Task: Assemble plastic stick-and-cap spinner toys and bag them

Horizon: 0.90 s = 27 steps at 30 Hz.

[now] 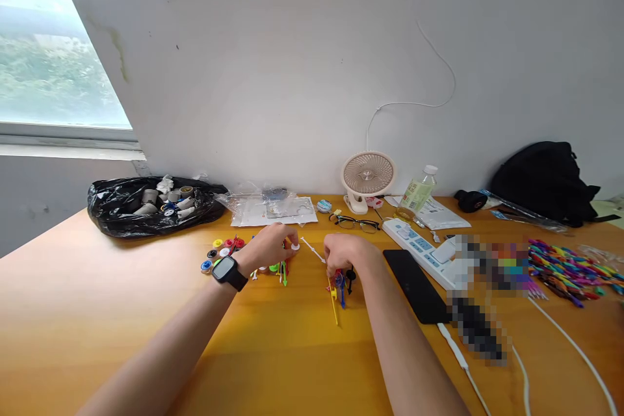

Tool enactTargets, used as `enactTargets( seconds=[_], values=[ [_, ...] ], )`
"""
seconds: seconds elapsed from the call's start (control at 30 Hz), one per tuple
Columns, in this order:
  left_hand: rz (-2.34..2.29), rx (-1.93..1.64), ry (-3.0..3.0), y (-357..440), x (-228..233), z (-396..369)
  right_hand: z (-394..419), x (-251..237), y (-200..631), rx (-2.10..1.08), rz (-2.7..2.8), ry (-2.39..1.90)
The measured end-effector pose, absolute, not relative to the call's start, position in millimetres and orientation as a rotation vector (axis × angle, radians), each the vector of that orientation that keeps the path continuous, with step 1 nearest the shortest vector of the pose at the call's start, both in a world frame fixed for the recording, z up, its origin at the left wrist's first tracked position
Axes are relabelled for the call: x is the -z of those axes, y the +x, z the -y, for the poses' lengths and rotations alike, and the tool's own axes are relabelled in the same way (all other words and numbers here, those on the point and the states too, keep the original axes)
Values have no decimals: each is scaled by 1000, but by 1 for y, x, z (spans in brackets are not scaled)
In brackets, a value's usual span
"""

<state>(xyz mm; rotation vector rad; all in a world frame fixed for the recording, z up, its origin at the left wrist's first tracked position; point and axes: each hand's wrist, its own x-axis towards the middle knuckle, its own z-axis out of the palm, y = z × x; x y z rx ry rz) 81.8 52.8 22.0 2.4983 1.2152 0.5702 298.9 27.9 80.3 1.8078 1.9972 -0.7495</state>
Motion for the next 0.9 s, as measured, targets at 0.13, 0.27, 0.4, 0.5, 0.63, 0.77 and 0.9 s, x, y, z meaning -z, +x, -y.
enactTargets(
  seconds=[0.13, 0.27, 0.4, 0.5, 0.63, 0.77, 0.9],
  values=[
    [-1220, -579, 2534, 80, -25, -55, -31, -78, 300, 795, -1982, 1774],
    [-1183, -538, 2555, 80, -28, -53, -33, -74, 304, 937, -2030, 1679],
    [-1155, -521, 2568, 82, -29, -50, -33, -71, 306, 1015, -2074, 1628],
    [-1096, -672, 2566, 82, -32, -50, -33, -71, 309, 1034, -2097, 1615],
    [-1017, -845, 2510, 79, -38, -54, -33, -73, 312, 1051, -2099, 1612],
    [-1007, -799, 2467, 75, -41, -55, -33, -71, 315, 1044, -2055, 1612],
    [-1006, -717, 2448, 74, -41, -56, -35, -70, 318, 1038, -1992, 1600]
  ],
)
